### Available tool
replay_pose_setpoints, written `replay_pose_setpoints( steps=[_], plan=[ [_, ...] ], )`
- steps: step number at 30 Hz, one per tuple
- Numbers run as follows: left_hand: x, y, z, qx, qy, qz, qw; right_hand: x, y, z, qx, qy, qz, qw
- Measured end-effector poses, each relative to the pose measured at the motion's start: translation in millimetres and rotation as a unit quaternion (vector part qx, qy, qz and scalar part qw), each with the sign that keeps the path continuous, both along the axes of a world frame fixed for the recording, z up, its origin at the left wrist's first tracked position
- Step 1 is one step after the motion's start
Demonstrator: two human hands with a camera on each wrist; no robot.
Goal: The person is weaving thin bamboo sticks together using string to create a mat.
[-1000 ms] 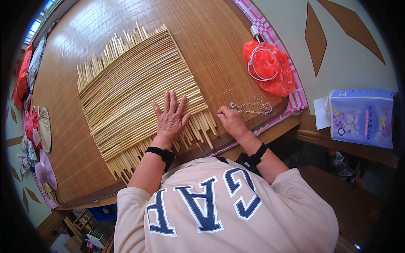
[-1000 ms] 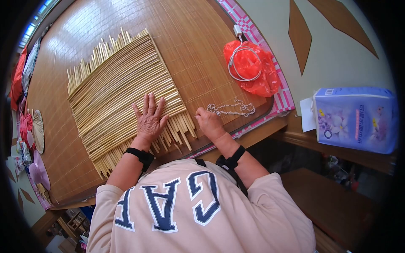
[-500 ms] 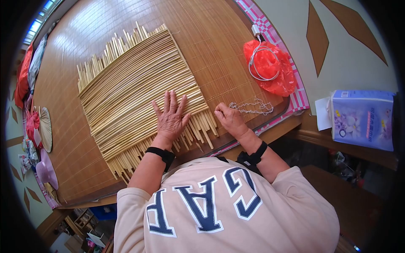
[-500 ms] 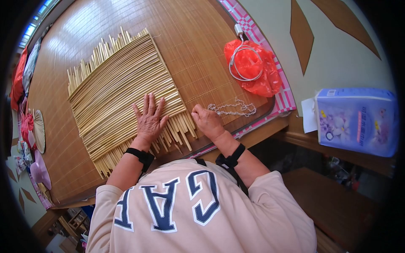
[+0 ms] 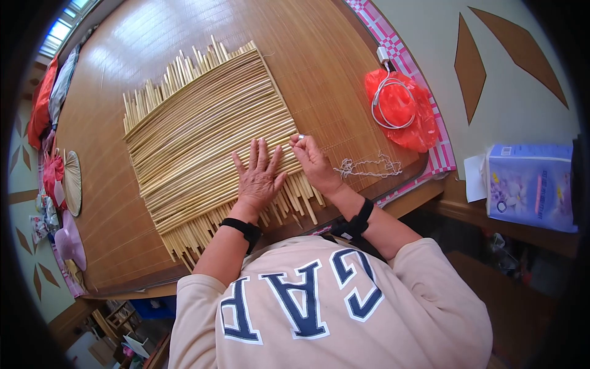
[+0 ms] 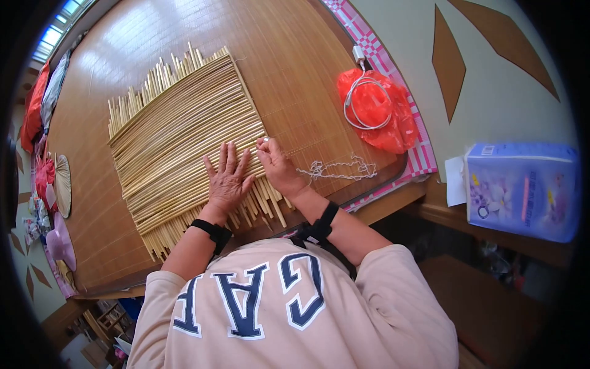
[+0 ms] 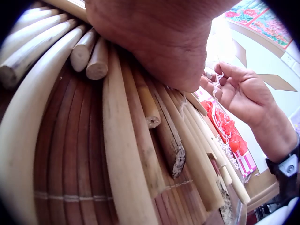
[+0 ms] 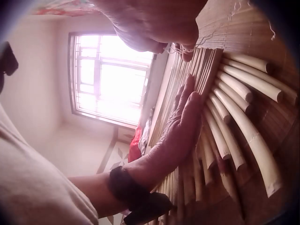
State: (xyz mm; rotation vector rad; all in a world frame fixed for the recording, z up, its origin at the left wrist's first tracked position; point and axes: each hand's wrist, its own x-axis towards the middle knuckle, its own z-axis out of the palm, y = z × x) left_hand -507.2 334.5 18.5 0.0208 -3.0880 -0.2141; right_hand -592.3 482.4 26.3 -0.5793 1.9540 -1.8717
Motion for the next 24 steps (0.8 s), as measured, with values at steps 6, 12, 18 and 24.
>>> replay_pose_setpoints(
  steps=[6, 12, 18, 24],
  plan=[
    [1, -2, -3, 0.022, 0.006, -0.004, 1.0, 1, -39, -26, -0.045, 0.075, -0.018, 0.996],
    [0, -2, 0, 0.013, 0.0, 0.0, 1.0, 5, -39, -24, 0.012, 0.125, -0.048, 0.991],
    [1, -5, -5, 0.026, 0.01, -0.007, 1.0, 5, -42, -25, 0.058, 0.222, -0.054, 0.972],
    [1, -9, 5, 0.126, -0.014, 0.006, 0.992, 5, -42, -23, 0.083, 0.221, -0.06, 0.97]
  ],
)
